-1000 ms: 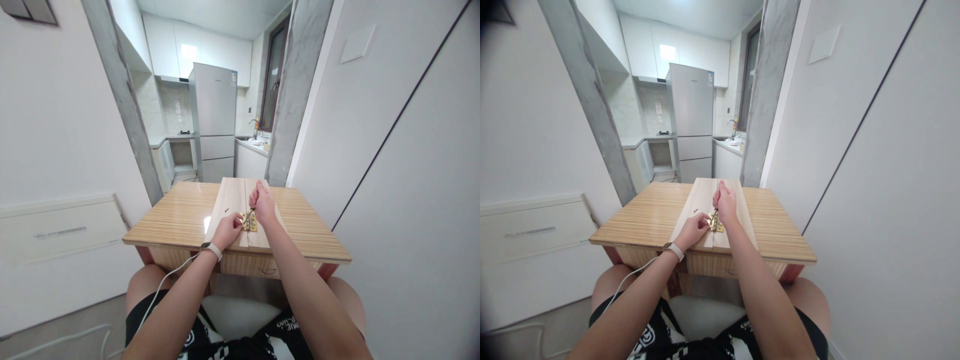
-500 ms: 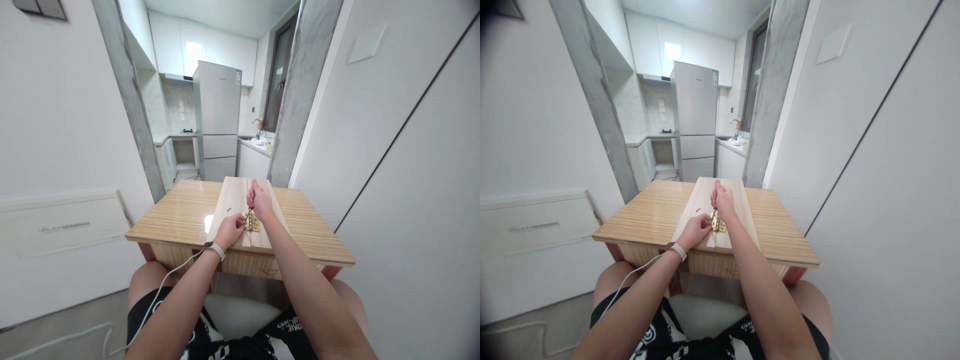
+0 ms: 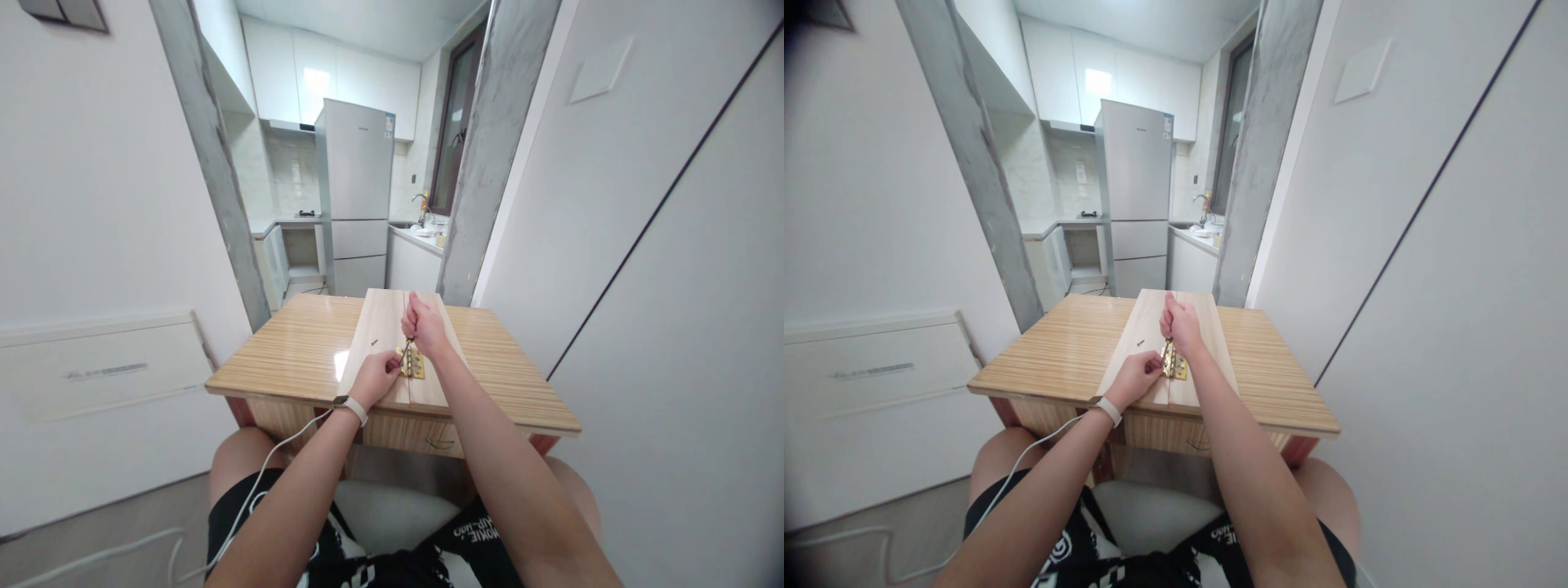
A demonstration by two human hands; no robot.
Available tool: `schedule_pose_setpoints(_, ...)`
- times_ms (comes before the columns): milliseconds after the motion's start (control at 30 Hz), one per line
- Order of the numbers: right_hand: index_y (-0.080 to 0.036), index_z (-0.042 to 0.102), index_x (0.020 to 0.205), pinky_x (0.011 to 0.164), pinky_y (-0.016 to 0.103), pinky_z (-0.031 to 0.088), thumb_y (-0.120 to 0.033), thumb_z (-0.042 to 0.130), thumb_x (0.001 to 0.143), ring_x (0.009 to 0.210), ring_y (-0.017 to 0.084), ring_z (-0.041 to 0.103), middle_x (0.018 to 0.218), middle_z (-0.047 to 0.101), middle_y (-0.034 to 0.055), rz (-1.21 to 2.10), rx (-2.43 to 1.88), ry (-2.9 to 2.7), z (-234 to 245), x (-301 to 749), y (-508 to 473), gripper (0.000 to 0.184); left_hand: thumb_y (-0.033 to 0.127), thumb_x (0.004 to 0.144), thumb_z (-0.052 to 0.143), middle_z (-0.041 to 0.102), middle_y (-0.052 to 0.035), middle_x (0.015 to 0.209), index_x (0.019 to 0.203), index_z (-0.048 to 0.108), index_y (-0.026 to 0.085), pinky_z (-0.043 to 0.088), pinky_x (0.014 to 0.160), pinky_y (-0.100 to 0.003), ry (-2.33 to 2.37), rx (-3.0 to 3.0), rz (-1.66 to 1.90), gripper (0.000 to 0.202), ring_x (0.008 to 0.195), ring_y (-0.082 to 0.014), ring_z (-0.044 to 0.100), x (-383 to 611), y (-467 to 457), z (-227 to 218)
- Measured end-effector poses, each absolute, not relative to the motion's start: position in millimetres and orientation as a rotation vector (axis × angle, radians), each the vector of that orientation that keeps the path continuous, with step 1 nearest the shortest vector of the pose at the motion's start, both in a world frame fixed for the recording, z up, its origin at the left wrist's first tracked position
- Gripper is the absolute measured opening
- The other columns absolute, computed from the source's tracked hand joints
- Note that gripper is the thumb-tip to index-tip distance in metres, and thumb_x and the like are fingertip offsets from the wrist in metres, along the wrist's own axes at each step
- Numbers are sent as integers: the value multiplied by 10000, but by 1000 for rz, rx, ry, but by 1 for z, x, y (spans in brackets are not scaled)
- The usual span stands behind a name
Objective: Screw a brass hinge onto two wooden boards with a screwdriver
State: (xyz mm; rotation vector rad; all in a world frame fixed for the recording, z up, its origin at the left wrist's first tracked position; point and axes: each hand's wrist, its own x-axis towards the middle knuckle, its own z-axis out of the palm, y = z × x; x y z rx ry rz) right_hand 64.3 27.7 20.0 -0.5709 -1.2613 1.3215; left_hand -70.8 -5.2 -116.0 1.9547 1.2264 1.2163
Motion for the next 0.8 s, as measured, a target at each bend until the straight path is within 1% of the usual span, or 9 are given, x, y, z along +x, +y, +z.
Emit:
schedule_pose_setpoints(167, -269, 329, 580, 383, 256, 164, -786, 712, 861, 366, 76, 242, 408, 333, -68, 1305, -582, -1268, 20, 65, 28, 702, 93, 859, 678, 786, -32, 860, 952, 770, 187, 529, 734, -243, 1228, 1954, 1216, 162, 786, -158, 716, -71, -5, -115)
schedule_pose_setpoints(333, -266, 334, 573, 387, 255, 162, -804, 718, 840, 365, 75, 244, 407, 339, -68, 1317, -588, -1290, 20, 65, 27, 712, 92, 860, 676, 788, -31, 870, 959, 772, 188, 531, 745, -242, 1235, 1958, 1210, 168, 797, -156, 718, -71, -5, -115)
schedule_pose_setpoints(433, -262, 352, 566, 400, 256, 166, -780, 709, 849, 370, 78, 252, 409, 343, -65, 1330, -586, -1323, 22, 64, 26, 690, 84, 855, 674, 786, -30, 868, 963, 768, 185, 528, 748, -245, 1234, 1961, 1214, 175, 792, -153, 715, -70, -7, -114)
schedule_pose_setpoints(500, -257, 383, 568, 416, 260, 185, -723, 682, 871, 383, 84, 264, 421, 364, -56, 1355, -575, -1348, 23, 63, 25, 631, 86, 854, 675, 786, -33, 875, 969, 766, 185, 531, 751, -249, 1232, 1959, 1219, 177, 798, -156, 715, -70, -7, -113)
schedule_pose_setpoints(567, -251, 428, 581, 436, 264, 216, -635, 642, 876, 406, 95, 290, 448, 403, -39, 1378, -552, -1362, 25, 63, 23, 529, 92, 855, 675, 785, -36, 878, 972, 765, 186, 535, 753, -252, 1233, 1952, 1222, 175, 802, -158, 714, -70, -7, -113)
schedule_pose_setpoints(667, -243, 502, 630, 469, 271, 273, -516, 601, 833, 455, 119, 345, 501, 465, -17, 1373, -530, -1357, 25, 63, 22, 354, 98, 858, 674, 781, -35, 873, 972, 764, 189, 540, 758, -254, 1237, 1944, 1220, 171, 803, -159, 710, -70, -6, -114)
schedule_pose_setpoints(733, -236, 553, 672, 493, 274, 317, -468, 610, 808, 498, 132, 406, 552, 518, -6, 1334, -541, -1365, 22, 65, 22, 275, 95, 856, 674, 779, -34, 870, 977, 763, 190, 542, 762, -255, 1230, 1938, 1222, 178, 804, -158, 708, -71, -5, -115)
schedule_pose_setpoints(800, -228, 598, 713, 522, 272, 359, -453, 639, 807, 551, 138, 469, 618, 568, 1, 1288, -565, -1380, 19, 67, 23, 246, 91, 854, 679, 779, -34, 872, 977, 762, 189, 543, 765, -256, 1221, 1925, 1228, 178, 805, -157, 709, -71, -4, -117)
